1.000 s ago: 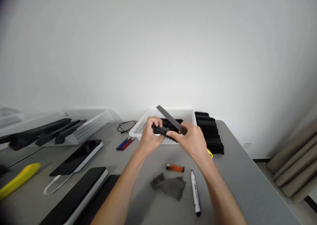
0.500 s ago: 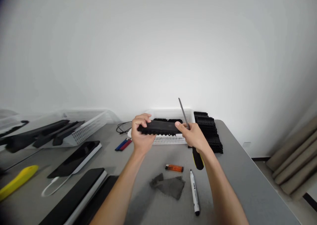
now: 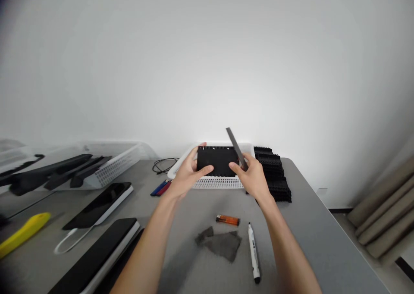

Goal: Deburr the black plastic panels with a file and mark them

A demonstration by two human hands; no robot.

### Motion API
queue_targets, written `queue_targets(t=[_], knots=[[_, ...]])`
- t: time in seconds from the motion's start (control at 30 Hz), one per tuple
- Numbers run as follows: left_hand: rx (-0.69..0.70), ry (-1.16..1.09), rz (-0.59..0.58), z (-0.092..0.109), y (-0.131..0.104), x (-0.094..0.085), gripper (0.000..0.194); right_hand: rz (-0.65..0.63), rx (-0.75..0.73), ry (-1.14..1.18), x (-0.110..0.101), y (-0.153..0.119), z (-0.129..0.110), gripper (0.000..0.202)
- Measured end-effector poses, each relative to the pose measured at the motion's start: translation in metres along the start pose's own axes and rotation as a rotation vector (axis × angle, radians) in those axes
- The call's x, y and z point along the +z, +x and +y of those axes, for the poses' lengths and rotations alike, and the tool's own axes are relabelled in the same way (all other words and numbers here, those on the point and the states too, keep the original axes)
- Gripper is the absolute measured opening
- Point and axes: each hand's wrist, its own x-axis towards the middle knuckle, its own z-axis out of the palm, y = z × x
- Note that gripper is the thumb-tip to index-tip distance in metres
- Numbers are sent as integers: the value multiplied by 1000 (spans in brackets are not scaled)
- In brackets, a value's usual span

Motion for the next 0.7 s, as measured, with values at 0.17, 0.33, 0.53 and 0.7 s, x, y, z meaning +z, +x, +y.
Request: queue_targets(t=[0.17,0.33,0.53,0.7], knots=[[190,180,280,-7,9,-1,52,21,32,88,-2,0,0,38],[334,487,280,-7,9,-9,31,108,-122,18,-14,0,2,50],[381,556,155,-6,3,-7,23,-85,-263,-540,-23,-6,-8,55],[446,571,89,-5,0,-6,24,-61,-240,-682,-21,-9,-13,59]])
